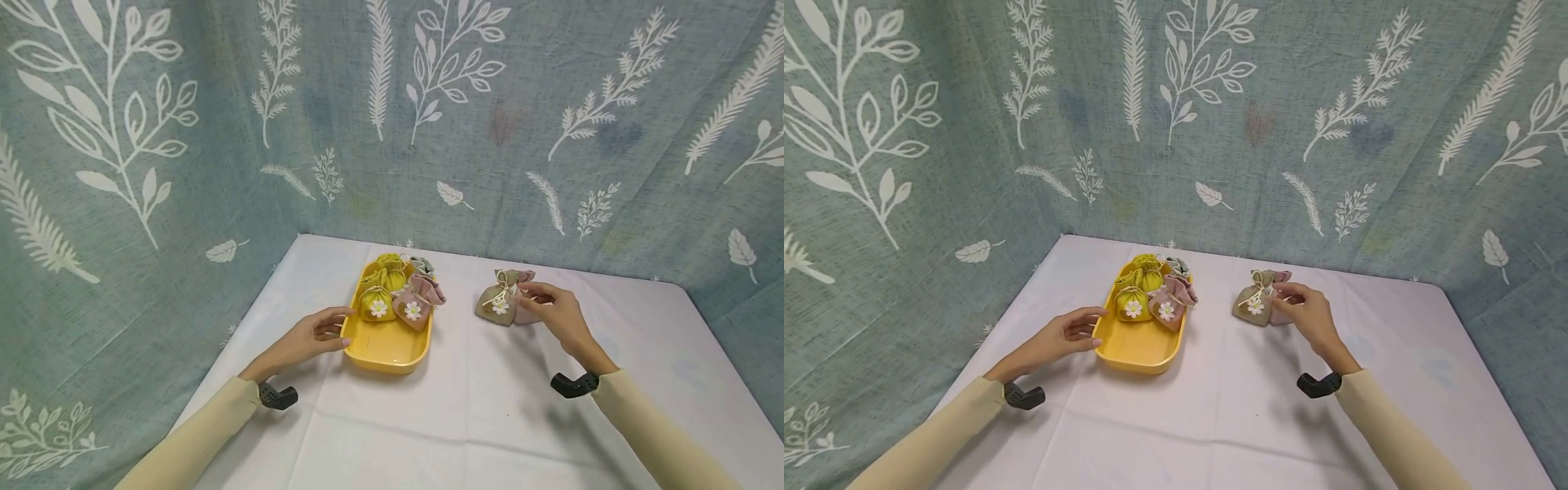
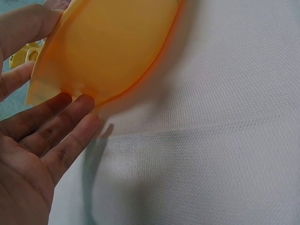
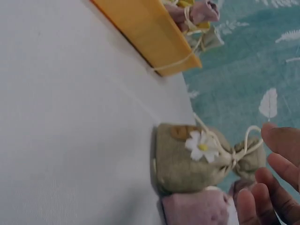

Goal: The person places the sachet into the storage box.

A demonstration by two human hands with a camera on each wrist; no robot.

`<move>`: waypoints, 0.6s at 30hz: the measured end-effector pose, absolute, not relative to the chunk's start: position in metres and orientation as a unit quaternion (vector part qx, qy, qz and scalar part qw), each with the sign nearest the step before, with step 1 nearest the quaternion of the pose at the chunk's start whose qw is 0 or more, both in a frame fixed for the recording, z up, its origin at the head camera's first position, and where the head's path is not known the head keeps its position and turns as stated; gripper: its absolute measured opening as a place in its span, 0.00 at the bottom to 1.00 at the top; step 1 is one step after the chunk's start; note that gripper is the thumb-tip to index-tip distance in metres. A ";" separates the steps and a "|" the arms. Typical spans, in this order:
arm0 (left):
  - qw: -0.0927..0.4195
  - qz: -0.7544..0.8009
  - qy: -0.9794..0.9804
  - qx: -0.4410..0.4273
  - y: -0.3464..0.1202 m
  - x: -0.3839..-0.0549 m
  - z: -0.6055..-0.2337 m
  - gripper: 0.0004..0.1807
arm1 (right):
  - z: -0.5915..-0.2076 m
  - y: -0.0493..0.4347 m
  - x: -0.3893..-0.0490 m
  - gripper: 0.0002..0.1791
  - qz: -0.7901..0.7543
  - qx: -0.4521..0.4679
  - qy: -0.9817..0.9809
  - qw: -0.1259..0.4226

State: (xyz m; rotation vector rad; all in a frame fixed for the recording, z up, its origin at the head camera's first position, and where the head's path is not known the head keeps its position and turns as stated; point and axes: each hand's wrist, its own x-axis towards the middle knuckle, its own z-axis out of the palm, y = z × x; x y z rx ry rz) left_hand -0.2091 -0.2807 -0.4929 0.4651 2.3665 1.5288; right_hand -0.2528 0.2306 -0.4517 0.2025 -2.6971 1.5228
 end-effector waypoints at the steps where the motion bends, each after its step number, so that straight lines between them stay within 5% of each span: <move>1: 0.142 0.530 0.820 0.161 -0.281 -0.209 -0.493 0.37 | -0.453 0.234 -0.254 0.25 0.487 0.062 -0.871 0.021; 18: 0.144 0.533 0.819 0.156 -0.281 -0.207 -0.492 0.38 | -0.465 0.262 -0.274 0.32 0.446 0.009 -0.894 0.042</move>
